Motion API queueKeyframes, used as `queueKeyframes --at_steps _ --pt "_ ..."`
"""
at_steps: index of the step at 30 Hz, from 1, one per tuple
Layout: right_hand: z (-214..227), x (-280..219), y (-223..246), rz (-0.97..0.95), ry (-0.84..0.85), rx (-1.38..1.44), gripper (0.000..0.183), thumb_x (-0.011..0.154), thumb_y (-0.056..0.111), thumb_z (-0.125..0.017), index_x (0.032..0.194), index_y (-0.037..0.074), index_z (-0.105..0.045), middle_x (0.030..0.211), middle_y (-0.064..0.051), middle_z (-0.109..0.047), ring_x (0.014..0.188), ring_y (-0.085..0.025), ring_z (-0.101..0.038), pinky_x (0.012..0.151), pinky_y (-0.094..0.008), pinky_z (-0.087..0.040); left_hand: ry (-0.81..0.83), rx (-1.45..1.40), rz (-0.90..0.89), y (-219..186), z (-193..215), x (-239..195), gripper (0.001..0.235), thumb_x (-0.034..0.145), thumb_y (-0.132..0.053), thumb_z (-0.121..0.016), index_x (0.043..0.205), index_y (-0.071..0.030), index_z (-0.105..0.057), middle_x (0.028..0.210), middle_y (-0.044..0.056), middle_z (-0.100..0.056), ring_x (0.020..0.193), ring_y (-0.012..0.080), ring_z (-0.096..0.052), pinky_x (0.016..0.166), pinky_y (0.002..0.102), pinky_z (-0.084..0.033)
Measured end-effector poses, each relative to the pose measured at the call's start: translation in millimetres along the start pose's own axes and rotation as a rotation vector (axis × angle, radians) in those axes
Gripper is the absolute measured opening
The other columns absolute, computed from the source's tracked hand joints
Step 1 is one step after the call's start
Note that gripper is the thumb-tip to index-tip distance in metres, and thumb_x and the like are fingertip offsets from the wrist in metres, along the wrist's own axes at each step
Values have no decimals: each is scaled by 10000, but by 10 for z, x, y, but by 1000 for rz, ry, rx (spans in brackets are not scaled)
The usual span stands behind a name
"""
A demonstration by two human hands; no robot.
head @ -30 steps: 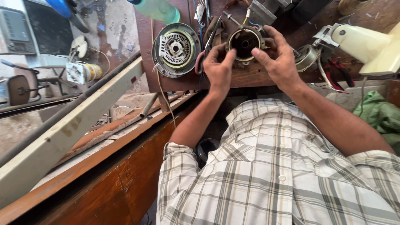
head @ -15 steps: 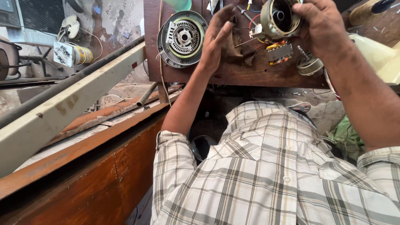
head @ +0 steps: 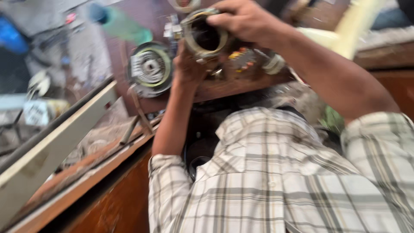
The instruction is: The person assembles an electric motor by inserting the rotor into the stator, aligning the housing, and securing the components. They use pliers to adjust wires and a screwdriver to tighten parts, completing the assembly on a cluttered workbench.
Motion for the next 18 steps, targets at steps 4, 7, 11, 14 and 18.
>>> queueKeyframes --at_steps 4,7,11,14,18 --pt "240 -493 206 493 -78 -650 520 1084 366 -671 1397 -44 -613 1262 -244 -682 1144 -357 -662 957 -464 -527 -169 23 -140 207 -2 -394 580 1058 -443 -542 1517 -95 -475 1482 127 -566 1369 298 -587 1156 521 -519" --pt "628 -986 -172 319 -79 -773 551 1033 473 -613 1342 17 -640 1233 -219 -711 1132 -350 -691 991 -458 -539 -35 67 -172 533 31 -823 748 988 -576 -575 1537 -74 -499 1400 138 -635 1155 302 -683 938 465 -586" --pt "955 -1480 -1126 -4 -20 -1159 507 1026 498 -560 1308 83 -634 1101 -191 -720 992 -344 -697 855 -503 -546 -55 -115 -26 1063 222 -1373 861 1030 -712 -595 1411 60 -566 1052 203 -721 876 316 -728 741 389 -603" --pt "1023 -1896 -1943 -131 16 -1498 354 1054 360 -559 1295 121 -658 941 -111 -724 909 -281 -717 828 -437 -576 -473 -194 3 1623 459 -1806 791 982 -665 -696 1368 9 -544 1153 149 -669 958 341 -706 817 472 -603" --pt "1008 -2093 -2599 126 -77 -1333 377 918 131 -595 1277 136 -709 928 -113 -719 897 -293 -711 826 -434 -571 -347 -254 11 2280 392 -1978 860 697 -530 -795 1410 -96 -589 1233 123 -697 1031 307 -706 870 421 -597"
Point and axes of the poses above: each hand's wrist, its own x-axis towards the middle knuckle, its own z-axis out of the back of the hand, y = z × x, the point moved 4 cm from there along x, towards the middle knuckle
